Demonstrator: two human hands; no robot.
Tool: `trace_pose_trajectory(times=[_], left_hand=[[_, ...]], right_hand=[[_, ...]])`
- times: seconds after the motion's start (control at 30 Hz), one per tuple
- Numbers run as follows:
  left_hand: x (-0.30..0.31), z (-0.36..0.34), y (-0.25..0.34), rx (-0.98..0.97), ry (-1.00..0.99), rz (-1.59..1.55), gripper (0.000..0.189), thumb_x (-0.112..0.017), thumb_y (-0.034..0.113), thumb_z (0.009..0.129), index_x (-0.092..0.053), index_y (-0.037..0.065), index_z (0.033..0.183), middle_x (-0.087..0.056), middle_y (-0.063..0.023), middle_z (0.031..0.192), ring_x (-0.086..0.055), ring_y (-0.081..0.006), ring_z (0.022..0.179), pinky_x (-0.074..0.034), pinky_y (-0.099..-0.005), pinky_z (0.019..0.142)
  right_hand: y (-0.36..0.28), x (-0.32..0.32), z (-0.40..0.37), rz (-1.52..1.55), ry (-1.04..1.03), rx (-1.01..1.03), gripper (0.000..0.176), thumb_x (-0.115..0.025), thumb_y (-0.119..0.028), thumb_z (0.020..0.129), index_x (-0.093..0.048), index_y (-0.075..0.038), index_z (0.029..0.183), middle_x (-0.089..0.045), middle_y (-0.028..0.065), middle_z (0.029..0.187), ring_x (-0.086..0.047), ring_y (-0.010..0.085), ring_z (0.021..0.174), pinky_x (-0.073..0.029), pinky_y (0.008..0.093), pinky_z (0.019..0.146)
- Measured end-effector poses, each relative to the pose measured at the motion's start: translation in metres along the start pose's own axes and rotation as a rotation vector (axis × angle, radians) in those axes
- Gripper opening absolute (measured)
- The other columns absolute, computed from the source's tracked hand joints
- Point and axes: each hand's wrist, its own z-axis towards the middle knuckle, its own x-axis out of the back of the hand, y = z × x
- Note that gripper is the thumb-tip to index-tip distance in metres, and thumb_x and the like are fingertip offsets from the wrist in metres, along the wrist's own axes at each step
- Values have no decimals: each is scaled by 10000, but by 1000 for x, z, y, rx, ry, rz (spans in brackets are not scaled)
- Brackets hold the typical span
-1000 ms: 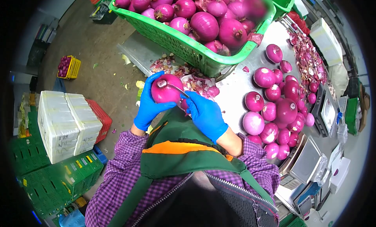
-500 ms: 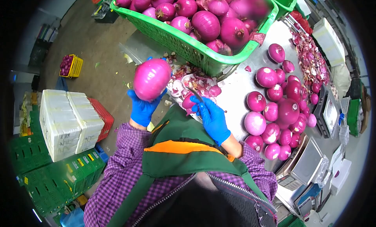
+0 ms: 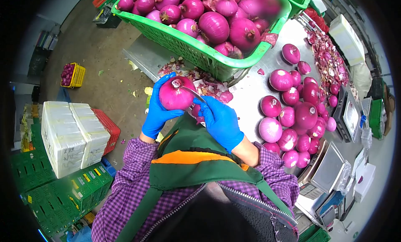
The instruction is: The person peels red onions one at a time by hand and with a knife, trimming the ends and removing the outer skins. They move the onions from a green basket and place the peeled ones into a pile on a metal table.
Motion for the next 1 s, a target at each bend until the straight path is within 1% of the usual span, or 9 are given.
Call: trace_pose_trajectory(times=[0.3, 0.5, 0.57, 0.67, 0.7, 0.73, 0.8, 0.83, 1.0], left_hand=[[-3, -2, -4, 20, 31, -79, 1005, -901, 214, 578, -333, 87, 1398, -379, -116, 1435, -430, -254, 1283, -402, -392, 1061], [-7, -1, 7, 209, 173, -447, 1022, -868, 159, 602, -285, 115, 1441, -375, -124, 1436, -428, -258, 1283, -410, -400, 1058], [-5, 6, 11, 172, 174, -527, 1022, -857, 304, 638, -270, 129, 1457, -367, -98, 1433, -425, -285, 1294, -425, -421, 1050], [-7, 19, 39, 100, 81, -600, 1004, -824, 375, 675, -249, 140, 1462, -367, -93, 1423, -399, -290, 1318, -428, -445, 1046], [-6, 20, 46, 164, 87, -665, 978, -790, 405, 715, -226, 135, 1467, -350, -85, 1435, -370, -289, 1340, -431, -469, 1040], [-1, 15, 34, 159, 89, -661, 978, -790, 405, 715, -226, 135, 1467, -350, -85, 1435, -370, -289, 1340, -431, -469, 1040], [11, 8, -4, 199, 53, -982, 900, -761, 281, 745, -255, 114, 1470, -339, -104, 1473, -379, -281, 1340, -380, -442, 1087], [7, 7, -3, 283, 88, -920, 914, -793, 257, 701, -292, 100, 1449, -375, -112, 1443, -402, -284, 1321, -394, -438, 1076], [-9, 8, 8, 271, 67, -671, 982, -859, 200, 588, -328, 74, 1405, -434, -132, 1379, -452, -288, 1270, -409, -424, 1063]], right_hand=[[-5, -2, 6, -33, -34, -68, 219, -506, -128, 947, -623, -85, 1128, -669, 133, 820, -679, 250, 683, -527, 344, 596], [9, -6, -17, 82, -64, -86, 237, -499, -136, 957, -619, -87, 1156, -666, 119, 815, -671, 222, 705, -525, 325, 640], [18, -10, -24, 148, -111, -107, 244, -496, -98, 959, -614, -65, 1170, -667, 107, 832, -658, 183, 756, -515, 305, 690], [13, -4, -26, 301, -78, -63, 248, -481, -81, 966, -604, -32, 1176, -663, 89, 835, -643, 157, 768, -511, 297, 691], [14, -2, -24, 348, -71, -79, 254, -460, -82, 978, -593, -9, 1182, -653, 80, 837, -635, 148, 765, -508, 287, 690], [14, -1, -20, 410, -57, -92, 259, -460, -80, 976, -587, 0, 1188, -657, 81, 844, -634, 149, 760, -510, 283, 689], [9, 3, -14, 323, -8, -77, 248, -483, -86, 967, -603, -15, 1172, -669, 99, 840, -649, 152, 740, -520, 292, 666], [8, 2, -13, 324, -5, -77, 248, -483, -86, 967, -603, -15, 1172, -669, 99, 840, -649, 152, 740, -520, 292, 666], [0, 6, -6, 84, -2, -64, 212, -528, -107, 944, -638, -64, 1119, -671, 137, 839, -691, 204, 711, -531, 318, 623]])
